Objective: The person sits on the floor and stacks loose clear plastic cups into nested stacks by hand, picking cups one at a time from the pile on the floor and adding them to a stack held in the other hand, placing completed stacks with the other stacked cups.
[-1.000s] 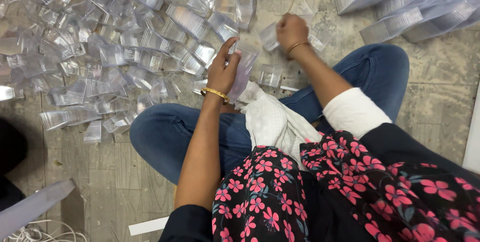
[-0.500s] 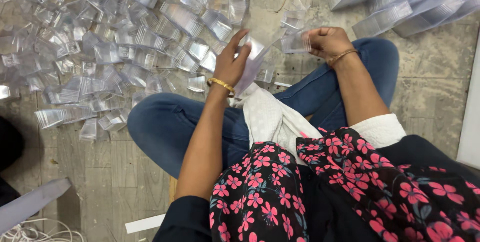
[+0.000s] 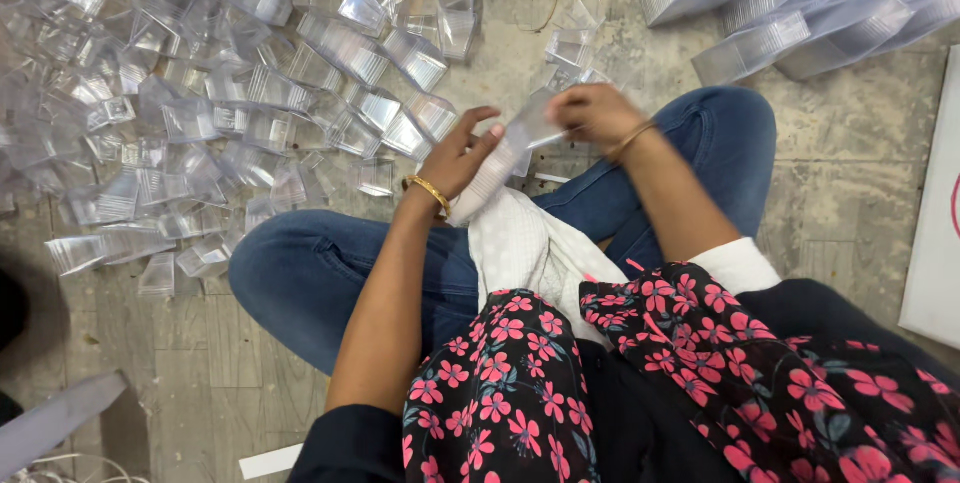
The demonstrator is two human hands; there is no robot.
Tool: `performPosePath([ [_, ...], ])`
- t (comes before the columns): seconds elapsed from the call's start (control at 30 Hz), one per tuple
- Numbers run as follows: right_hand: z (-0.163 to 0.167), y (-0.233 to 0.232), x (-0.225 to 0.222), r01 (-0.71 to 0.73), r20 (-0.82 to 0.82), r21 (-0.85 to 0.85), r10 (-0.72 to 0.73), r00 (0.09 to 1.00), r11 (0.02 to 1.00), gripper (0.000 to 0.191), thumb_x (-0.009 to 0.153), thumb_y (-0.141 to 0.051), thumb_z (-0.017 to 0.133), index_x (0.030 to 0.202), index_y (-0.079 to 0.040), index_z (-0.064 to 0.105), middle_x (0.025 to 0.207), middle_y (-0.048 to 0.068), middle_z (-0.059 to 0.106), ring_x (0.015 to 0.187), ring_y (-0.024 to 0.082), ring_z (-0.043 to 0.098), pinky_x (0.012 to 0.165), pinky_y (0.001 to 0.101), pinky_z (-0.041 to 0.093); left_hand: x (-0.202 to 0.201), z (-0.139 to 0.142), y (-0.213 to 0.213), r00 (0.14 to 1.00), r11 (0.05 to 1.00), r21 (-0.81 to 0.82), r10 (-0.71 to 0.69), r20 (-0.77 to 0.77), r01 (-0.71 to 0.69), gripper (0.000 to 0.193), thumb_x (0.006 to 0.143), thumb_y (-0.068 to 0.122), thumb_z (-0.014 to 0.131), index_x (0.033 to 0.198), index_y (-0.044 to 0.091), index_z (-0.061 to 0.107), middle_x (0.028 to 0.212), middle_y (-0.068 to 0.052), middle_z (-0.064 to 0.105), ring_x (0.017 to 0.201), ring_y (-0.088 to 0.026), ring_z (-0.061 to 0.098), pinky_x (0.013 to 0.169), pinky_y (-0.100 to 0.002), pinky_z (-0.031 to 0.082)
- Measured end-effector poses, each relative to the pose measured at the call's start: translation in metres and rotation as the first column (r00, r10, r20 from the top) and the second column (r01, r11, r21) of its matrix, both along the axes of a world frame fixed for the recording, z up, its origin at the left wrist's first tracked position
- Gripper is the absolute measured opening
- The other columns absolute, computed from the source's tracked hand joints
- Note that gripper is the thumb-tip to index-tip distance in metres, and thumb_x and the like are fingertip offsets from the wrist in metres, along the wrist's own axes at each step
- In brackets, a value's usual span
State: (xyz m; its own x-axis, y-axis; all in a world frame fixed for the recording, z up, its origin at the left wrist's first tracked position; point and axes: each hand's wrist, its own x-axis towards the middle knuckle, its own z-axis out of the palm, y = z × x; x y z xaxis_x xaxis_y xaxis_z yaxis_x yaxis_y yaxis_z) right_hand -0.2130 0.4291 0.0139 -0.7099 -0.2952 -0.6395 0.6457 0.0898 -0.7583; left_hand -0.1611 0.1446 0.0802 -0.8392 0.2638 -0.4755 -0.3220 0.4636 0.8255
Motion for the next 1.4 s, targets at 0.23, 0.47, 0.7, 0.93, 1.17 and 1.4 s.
performPosePath([
  [0.23,0.0,-0.018,-0.014,0.103,-0.61,0.473,0.241,0.755,0.875,0.019,0.092,-0.012,0.07,0.108,-0.005,0.076,0.096,0.01,0.075,0.079,0.021,0.07,0.073,0.0333,0.058,-0.007,-0.004,0.0,0.993,0.978,0.204,0.056,-0.109,-0.032,0.055,0.104,0.052,0.047,0.146,0.019,0.054,0.145,-0.015,0.062,0.131,-0.026,0.061,0.11,-0.037,0.044],
  [0.47,0.017,0.037,-0.029,0.13,-0.483,0.828,0.577,0.659,0.545,0.017,0.085,-0.013,0.075,0.101,-0.01,0.078,0.095,0.015,0.074,0.087,0.04,0.069,0.081,0.0496,0.054,-0.017,-0.009,-0.006,0.927,0.921,0.225,0.352,-0.132,-0.318,0.052,0.105,0.048,0.047,0.145,0.016,0.053,0.149,-0.014,0.055,0.141,-0.028,0.048,0.114,-0.038,0.036],
  [0.7,0.053,0.024,-0.027,0.446,-0.7,0.694,0.383,0.603,0.565,0.009,0.088,-0.005,0.073,0.097,-0.005,0.074,0.094,0.015,0.075,0.088,0.033,0.073,0.081,0.0431,0.057,-0.015,-0.006,-0.013,0.931,0.879,0.346,0.362,-0.039,-0.328,0.055,0.105,0.052,0.044,0.142,0.014,0.057,0.146,-0.015,0.058,0.142,-0.028,0.048,0.119,-0.038,0.032],
  [0.93,0.103,-0.007,-0.024,-0.052,-0.74,0.096,0.106,0.664,0.994,0.022,0.102,0.007,0.053,0.118,0.001,0.066,0.116,0.009,0.072,0.114,0.02,0.071,0.106,0.0306,0.055,-0.019,0.02,-0.007,0.988,0.866,0.478,0.1,0.12,-0.146,0.073,0.1,0.068,0.036,0.154,0.02,0.048,0.161,-0.007,0.039,0.15,-0.026,0.031,0.121,-0.039,0.023],
  [1.17,0.102,-0.043,-0.001,-0.209,-0.568,-0.101,0.116,0.815,0.973,0.029,0.103,-0.002,0.059,0.131,0.0,0.063,0.125,0.007,0.069,0.12,0.014,0.063,0.106,0.0301,0.051,-0.013,0.035,-0.007,0.965,0.747,0.611,0.2,0.168,-0.262,0.075,0.099,0.07,0.043,0.154,0.019,0.046,0.161,-0.015,0.043,0.147,-0.034,0.042,0.12,-0.043,0.035],
  [1.4,0.073,-0.096,0.059,-0.159,-0.15,-0.5,0.096,0.984,0.851,0.061,0.093,-0.006,0.076,0.148,-0.001,0.049,0.129,0.005,0.061,0.117,0.012,0.06,0.105,0.0321,0.051,-0.019,0.028,-0.013,0.901,0.658,0.691,0.434,-0.023,-0.299,0.077,0.103,0.07,0.042,0.161,0.021,0.037,0.167,-0.013,0.037,0.151,-0.032,0.04,0.122,-0.048,0.041],
])
